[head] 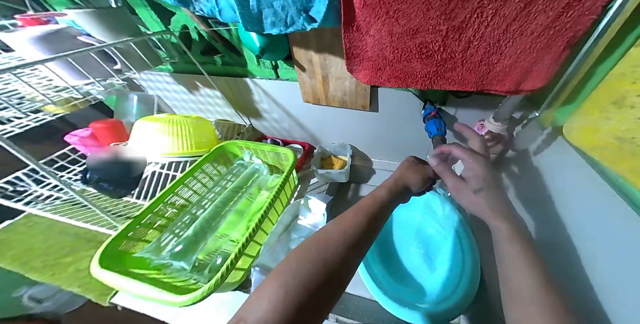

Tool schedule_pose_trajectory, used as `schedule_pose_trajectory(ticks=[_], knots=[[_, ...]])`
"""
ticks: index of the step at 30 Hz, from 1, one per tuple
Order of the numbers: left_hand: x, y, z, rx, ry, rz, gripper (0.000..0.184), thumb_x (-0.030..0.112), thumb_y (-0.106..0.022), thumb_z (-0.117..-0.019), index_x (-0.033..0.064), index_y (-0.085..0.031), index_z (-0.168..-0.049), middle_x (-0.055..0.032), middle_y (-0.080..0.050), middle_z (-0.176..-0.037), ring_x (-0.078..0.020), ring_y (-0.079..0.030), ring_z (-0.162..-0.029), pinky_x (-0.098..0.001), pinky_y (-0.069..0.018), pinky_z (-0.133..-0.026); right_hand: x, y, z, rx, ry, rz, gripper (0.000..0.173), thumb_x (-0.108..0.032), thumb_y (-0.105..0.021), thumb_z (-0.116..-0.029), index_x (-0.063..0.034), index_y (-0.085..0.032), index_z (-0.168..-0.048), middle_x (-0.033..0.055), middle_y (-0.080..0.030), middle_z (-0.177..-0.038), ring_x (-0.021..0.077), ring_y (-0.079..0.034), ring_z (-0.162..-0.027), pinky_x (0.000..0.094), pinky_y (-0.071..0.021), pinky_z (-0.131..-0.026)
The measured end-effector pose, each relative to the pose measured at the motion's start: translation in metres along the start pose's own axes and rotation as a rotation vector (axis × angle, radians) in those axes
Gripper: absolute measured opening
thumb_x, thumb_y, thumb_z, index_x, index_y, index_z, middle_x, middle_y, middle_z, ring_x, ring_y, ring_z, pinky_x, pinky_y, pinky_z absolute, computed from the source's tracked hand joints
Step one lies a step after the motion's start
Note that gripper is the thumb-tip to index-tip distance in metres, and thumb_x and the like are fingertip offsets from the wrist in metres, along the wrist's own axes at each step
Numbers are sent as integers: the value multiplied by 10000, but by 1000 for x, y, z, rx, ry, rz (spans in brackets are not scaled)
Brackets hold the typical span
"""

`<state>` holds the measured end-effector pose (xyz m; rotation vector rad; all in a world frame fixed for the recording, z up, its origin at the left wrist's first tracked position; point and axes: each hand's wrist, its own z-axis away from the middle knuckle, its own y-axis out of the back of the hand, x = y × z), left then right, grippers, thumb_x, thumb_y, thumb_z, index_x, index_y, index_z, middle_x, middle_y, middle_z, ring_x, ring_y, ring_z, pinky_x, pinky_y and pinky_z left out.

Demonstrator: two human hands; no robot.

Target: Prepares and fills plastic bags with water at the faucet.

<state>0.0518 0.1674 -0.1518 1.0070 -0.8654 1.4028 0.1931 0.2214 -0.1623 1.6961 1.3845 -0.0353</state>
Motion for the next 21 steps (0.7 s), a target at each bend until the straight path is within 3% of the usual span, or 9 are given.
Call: schedule_pose_trajectory(ticks=[3, 7, 10, 12, 13, 17, 21], knots=[[-1, -1, -1, -1, -15, -24, 253, 173, -533, -1060, 43, -617, -861, 21, -501, -618, -20, -433, -468, -159, -348, -436, 8, 10, 7, -19, 17, -12, 288, -416, -631, -941, -160, -746, -1005, 128, -464, -1540, 319, -470, -1390, 574, -446, -1063], [-2, 1, -6, -31, 8, -44, 198, 166, -540, -1050, 9, -659, -1023, 13, -525, -701, -25, -461, -527, -171, -371, -480, 16, 22, 28, 99, -99, -41, 325, -216, -572, -923, 3, -637, -1155, 192, -547, -1438, 286, -520, -1355, 487, -485, -1063], [-4, -2, 0, -6, 5, 11, 200, 155, -530, -1046, 36, -628, -919, 29, -470, -628, -12, -405, -468, -150, -323, -431, 20, 18, 44, 167, -252, -123, 363, -300, -585, -992, -24, -604, -1227, 105, -650, -1188, 156, -644, -1081, 377, -560, -906], [-3, -2, 6, 5, 13, 26, 219, 161, -518, -1048, 50, -611, -883, 32, -449, -599, -16, -387, -452, -155, -312, -423, 24, 12, 53, 140, -315, -200, 342, -354, -589, -998, -63, -629, -1173, 29, -678, -992, 92, -660, -869, 318, -566, -755], [-3, -1, 5, 4, 23, 28, 224, 170, -520, -1047, 54, -609, -876, 30, -448, -590, -21, -390, -449, -162, -314, -423, 26, 8, 57, 101, -341, -235, 331, -362, -611, -985, -77, -639, -1151, 14, -689, -961, 87, -672, -831, 315, -579, -725], [-4, -1, -5, -13, 37, 38, 215, 169, -533, -1045, 45, -625, -895, 27, -489, -628, -23, -424, -474, -168, -328, -435, 33, -2, 67, -69, -339, -254, 378, -340, -729, -905, -115, -664, -1202, 21, -676, -1127, 135, -681, -956, 360, -602, -798], [-3, -2, -8, -8, 38, 23, 180, 154, -537, -1044, 35, -643, -960, 19, -513, -669, -28, -450, -511, -172, -351, -464, 29, -2, 64, -118, -288, -85, 266, -296, -761, -888, -105, -685, -1057, 49, -660, -1046, 177, -657, -942, 422, -576, -789]])
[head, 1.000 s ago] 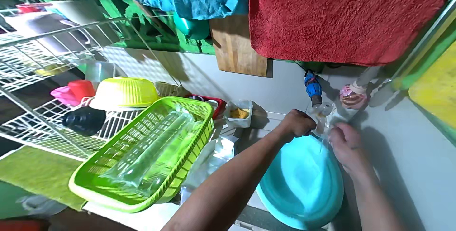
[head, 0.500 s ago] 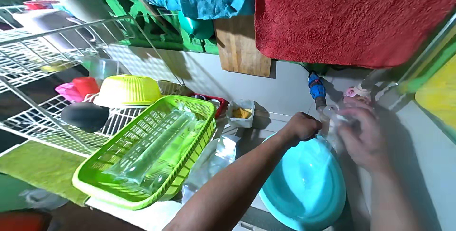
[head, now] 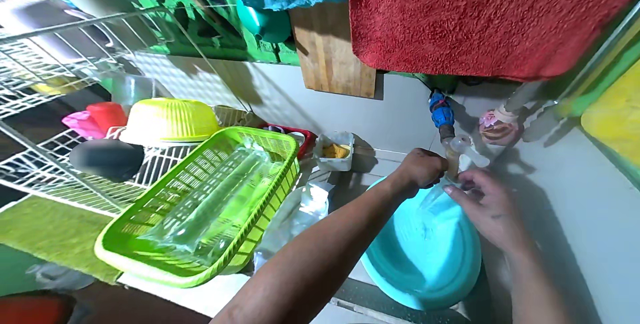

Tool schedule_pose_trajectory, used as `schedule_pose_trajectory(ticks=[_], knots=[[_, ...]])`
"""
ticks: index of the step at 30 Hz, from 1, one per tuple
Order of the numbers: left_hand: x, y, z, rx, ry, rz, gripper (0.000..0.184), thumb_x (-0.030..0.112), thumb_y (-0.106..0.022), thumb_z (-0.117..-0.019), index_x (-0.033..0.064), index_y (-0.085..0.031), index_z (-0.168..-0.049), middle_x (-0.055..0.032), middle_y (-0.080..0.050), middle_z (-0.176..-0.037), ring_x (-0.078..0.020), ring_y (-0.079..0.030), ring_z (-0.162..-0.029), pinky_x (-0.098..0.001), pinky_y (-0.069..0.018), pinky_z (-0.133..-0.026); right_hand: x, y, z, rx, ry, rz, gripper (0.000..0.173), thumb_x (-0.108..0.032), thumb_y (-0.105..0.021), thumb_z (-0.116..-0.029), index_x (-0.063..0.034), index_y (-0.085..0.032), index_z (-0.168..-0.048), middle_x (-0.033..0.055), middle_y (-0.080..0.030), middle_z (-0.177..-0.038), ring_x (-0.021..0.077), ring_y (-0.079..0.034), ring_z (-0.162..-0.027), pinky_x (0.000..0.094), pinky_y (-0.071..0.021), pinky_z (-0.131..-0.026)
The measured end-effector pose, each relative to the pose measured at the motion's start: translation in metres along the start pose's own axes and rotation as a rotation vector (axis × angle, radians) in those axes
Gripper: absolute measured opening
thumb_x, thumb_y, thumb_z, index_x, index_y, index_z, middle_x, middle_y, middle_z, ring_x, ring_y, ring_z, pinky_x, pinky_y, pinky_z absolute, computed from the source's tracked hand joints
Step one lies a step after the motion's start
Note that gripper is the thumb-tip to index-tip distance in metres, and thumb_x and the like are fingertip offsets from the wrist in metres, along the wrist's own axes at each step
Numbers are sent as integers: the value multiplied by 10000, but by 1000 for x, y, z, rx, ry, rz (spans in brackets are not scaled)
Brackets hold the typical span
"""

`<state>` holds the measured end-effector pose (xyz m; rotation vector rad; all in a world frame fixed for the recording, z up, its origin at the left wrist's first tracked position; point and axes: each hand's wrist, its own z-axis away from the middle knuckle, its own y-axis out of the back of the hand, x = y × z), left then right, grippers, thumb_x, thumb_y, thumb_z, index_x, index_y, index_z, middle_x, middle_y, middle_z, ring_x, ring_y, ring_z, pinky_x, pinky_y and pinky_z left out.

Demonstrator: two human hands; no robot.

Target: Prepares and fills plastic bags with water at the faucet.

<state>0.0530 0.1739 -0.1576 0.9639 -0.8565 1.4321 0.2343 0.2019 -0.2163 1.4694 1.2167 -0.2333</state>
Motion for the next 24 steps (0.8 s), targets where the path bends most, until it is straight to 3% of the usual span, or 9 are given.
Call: schedule_pose_trajectory(ticks=[3, 7, 9, 16, 21, 24], knots=[[-1, 2, -3, -2, -99, -166, 189, 134, -550, -1039, -1, -681, -1051, -8, -543, -726, -58, -484, -572, -218, -412, -531, -3, 3, -5, -13, -19, 123, 175, -240, -769, -887, -114, -652, -917, 42, -641, -883, 182, -649, -784, 434, -563, -673], [11, 6, -10, 0, -184, -618, 206, 180, -597, -991, 10, -712, -980, -140, -656, -868, -276, -622, -808, -522, -497, -711, -17, 8, -8, -25, -52, 202, 138, -127, -736, -903, -88, -613, -855, 48, -605, -776, 184, -611, -681, 416, -525, -604], [22, 4, -9, 6, -158, -794, 222, 228, -615, -977, 28, -711, -974, -168, -683, -921, -334, -667, -894, -595, -516, -734, -20, 8, -9, -17, -47, 206, 147, -73, -737, -897, -74, -601, -842, 54, -605, -739, 183, -615, -649, 408, -530, -582], [49, -2, 9, 14, -86, -1022, 244, 253, -631, -974, 42, -692, -1080, -188, -680, -1046, -360, -665, -995, -609, -519, -774, -22, 6, -10, -53, -55, 168, 118, 2, -710, -897, -59, -657, -984, 76, -668, -825, 199, -666, -730, 449, -572, -664], [51, 1, 7, 12, -81, -1047, 213, 247, -631, -973, 68, -699, -1066, -166, -687, -1032, -339, -669, -975, -595, -522, -759, -23, 13, -9, -114, -80, 219, 62, -111, -705, -950, -98, -688, -893, 34, -645, -741, 164, -626, -641, 419, -543, -595], [51, 2, 6, 6, -90, -1059, 200, 254, -635, -971, 83, -704, -1047, -153, -689, -1018, -329, -669, -964, -589, -521, -745, -20, 14, -9, -122, -53, 225, 54, -146, -699, -954, -121, -698, -906, 15, -663, -764, 155, -643, -666, 431, -558, -613]])
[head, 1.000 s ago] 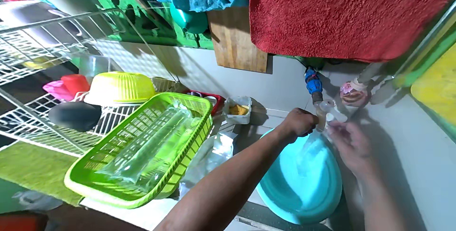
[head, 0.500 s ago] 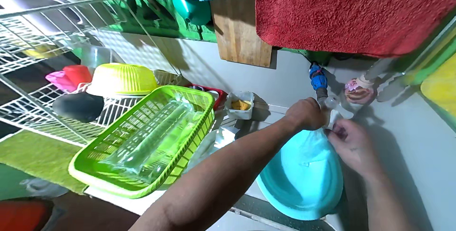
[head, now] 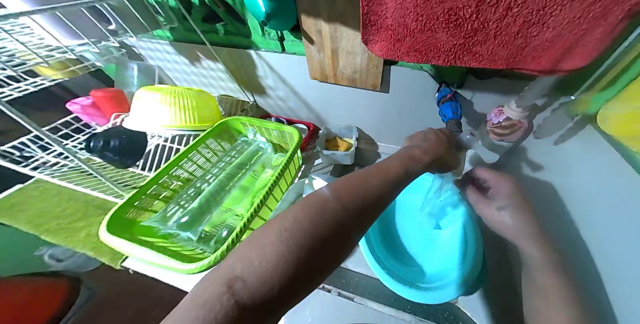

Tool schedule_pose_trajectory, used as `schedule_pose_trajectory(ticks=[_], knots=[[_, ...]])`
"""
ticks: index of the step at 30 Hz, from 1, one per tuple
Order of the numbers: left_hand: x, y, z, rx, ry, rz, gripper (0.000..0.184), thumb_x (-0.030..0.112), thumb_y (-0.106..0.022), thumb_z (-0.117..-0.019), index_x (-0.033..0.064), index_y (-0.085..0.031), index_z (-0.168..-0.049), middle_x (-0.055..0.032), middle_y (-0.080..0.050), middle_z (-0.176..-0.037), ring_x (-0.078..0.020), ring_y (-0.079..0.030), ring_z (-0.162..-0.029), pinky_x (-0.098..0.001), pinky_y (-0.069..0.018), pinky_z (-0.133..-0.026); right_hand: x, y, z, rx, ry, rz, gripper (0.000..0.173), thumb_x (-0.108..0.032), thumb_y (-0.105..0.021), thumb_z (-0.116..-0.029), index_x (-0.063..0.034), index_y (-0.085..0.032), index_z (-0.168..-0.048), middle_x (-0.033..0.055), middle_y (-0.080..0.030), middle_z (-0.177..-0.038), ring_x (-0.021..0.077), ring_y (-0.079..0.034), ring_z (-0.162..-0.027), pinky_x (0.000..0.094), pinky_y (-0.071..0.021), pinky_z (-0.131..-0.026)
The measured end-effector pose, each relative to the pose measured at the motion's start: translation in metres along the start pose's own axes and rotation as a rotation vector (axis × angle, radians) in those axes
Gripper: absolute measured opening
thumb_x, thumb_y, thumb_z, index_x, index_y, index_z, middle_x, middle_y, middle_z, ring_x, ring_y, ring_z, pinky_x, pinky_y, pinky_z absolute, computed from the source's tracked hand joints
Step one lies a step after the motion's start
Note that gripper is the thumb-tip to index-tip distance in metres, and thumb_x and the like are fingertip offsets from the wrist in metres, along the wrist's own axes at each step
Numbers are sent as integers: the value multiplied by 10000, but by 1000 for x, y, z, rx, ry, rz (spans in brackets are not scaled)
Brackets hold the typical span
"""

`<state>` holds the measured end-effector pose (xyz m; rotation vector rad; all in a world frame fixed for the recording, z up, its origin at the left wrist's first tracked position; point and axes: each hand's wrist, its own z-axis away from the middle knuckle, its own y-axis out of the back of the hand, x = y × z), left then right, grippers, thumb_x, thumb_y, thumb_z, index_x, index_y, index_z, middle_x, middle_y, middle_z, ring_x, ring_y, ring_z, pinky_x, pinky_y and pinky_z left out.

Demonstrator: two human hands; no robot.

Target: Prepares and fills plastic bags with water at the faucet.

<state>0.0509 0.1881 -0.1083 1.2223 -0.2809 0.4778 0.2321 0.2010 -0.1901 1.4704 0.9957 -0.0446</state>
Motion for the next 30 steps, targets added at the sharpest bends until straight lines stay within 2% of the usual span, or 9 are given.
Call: schedule_pose_trajectory(ticks=[2, 9, 15, 21, 26, 30], knots=[[-1, 0, 0, 0, 0, -3, 202, 254, -633, -970, 90, -708, -1061, -150, -691, -1024, -329, -670, -974, -589, -522, -748, 0, -1, 0, -2, 4, -2, 47, -153, -698, -955, -127, -694, -915, 13, -663, -774, 156, -644, -676, 436, -555, -616], [-9, -2, -2, 4, -3, 5, 196, 255, -629, -967, 94, -716, -1036, -144, -692, -986, -329, -670, -950, -596, -514, -728, 0, -7, -1, 34, 47, -55, 86, -179, -695, -960, -127, -676, -895, 0, -651, -757, 124, -630, -641, 369, -547, -580], [-10, -4, -3, 33, -20, -8, 211, 212, -644, -939, 84, -682, -1102, -155, -682, -1046, -339, -668, -995, -594, -529, -751, 1, -8, -2, 46, 69, -103, 60, -152, -687, -966, -114, -686, -920, 5, -659, -783, 110, -637, -661, 341, -557, -600], [-12, -4, -1, 21, -123, 74, 168, 124, -667, -917, 30, -684, -1055, -168, -679, -1004, -331, -663, -961, -578, -528, -771, 4, -8, -1, 69, 95, -118, 34, -117, -669, -943, -101, -690, -923, 20, -677, -831, 126, -660, -703, 377, -577, -632], [-13, 0, 9, -7, -170, -63, 217, 119, -678, -914, 44, -662, -1118, -156, -678, -1028, -325, -666, -972, -565, -537, -781, 0, -9, -1, 46, 83, -113, 38, -146, -715, -948, -114, -706, -928, 9, -681, -832, 123, -662, -705, 377, -582, -634], [-13, 0, 11, 4, -194, -76, 196, 107, -671, -912, 56, -664, -1101, -141, -678, -1002, -312, -669, -939, -556, -537, -750, -2, -9, -1, 38, 91, -119, 33, -135, -714, -947, -106, -704, -934, 19, -684, -849, 128, -666, -710, 376, -587, -643]])
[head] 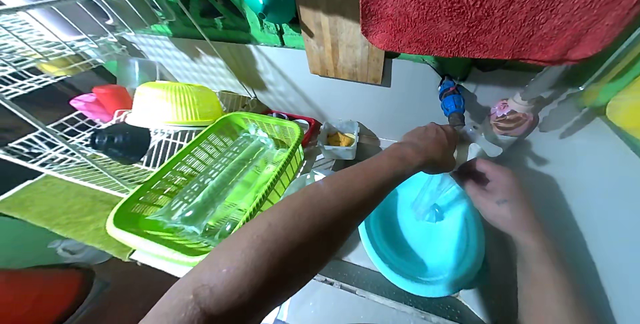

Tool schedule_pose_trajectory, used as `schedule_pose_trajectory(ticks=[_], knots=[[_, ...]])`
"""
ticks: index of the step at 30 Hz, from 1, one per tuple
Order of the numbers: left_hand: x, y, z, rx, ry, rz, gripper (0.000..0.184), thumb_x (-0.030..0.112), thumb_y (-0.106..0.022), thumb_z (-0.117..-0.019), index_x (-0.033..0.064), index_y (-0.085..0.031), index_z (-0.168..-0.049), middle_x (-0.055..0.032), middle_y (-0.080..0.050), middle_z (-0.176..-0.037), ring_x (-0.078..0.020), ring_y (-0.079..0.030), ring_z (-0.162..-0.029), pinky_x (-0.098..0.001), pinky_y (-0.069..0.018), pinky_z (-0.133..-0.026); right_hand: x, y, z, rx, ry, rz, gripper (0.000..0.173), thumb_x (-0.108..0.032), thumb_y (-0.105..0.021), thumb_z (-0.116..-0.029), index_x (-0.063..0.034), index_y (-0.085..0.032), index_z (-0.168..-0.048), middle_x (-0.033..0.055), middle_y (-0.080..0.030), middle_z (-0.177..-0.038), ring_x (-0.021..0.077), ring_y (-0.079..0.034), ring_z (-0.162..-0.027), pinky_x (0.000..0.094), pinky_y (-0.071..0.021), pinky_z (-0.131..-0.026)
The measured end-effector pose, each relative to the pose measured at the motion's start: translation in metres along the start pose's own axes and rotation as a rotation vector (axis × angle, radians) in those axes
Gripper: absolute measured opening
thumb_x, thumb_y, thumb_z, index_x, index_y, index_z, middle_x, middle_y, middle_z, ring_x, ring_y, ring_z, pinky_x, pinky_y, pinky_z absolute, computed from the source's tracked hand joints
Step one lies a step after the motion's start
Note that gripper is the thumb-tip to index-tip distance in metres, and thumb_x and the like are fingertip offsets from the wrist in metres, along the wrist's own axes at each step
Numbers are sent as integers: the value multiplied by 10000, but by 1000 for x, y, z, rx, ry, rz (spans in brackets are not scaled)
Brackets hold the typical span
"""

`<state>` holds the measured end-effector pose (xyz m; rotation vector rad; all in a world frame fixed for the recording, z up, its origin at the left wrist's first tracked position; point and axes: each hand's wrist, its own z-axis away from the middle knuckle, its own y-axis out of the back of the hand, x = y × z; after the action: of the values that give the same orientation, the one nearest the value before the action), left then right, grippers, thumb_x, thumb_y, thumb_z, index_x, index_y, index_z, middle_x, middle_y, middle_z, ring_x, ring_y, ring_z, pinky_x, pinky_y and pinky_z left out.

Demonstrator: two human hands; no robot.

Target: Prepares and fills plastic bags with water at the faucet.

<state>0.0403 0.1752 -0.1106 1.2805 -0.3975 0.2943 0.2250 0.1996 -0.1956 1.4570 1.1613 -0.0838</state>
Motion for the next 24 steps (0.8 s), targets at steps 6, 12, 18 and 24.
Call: schedule_pose_trajectory(ticks=[6, 12, 18, 24], knots=[[8, -1, 9, 5, -42, -131, 220, 128, -671, -925, 107, -630, -1140, -121, -667, -963, -324, -667, -892, -565, -525, -690, -3, 0, 2, 3, 24, 4, 26, -128, -716, -932, -123, -704, -955, 2, -683, -871, 107, -662, -720, 353, -587, -651], [19, 2, 14, -59, -66, -252, 168, 154, -660, -951, 127, -684, -1115, -119, -687, -1053, -329, -670, -988, -577, -529, -748, -3, 0, 5, -4, 55, 18, 58, -102, -694, -931, -107, -707, -988, 11, -686, -925, 105, -669, -767, 364, -596, -699], [25, 7, 16, -109, -30, -319, 155, 214, -638, -983, 91, -684, -1064, -135, -674, -1029, -323, -664, -967, -555, -526, -738, -2, 2, 8, -8, 103, 10, 83, -118, -658, -946, -91, -694, -1016, 36, -696, -933, 126, -682, -788, 381, -597, -714], [25, 9, 12, -96, -61, -238, 115, 129, -672, -948, 39, -662, -1018, -140, -656, -990, -300, -651, -936, -516, -530, -761, -6, 3, 7, 10, 95, 16, 58, -128, -666, -950, -108, -701, -991, 26, -689, -934, 113, -671, -786, 359, -585, -709]])
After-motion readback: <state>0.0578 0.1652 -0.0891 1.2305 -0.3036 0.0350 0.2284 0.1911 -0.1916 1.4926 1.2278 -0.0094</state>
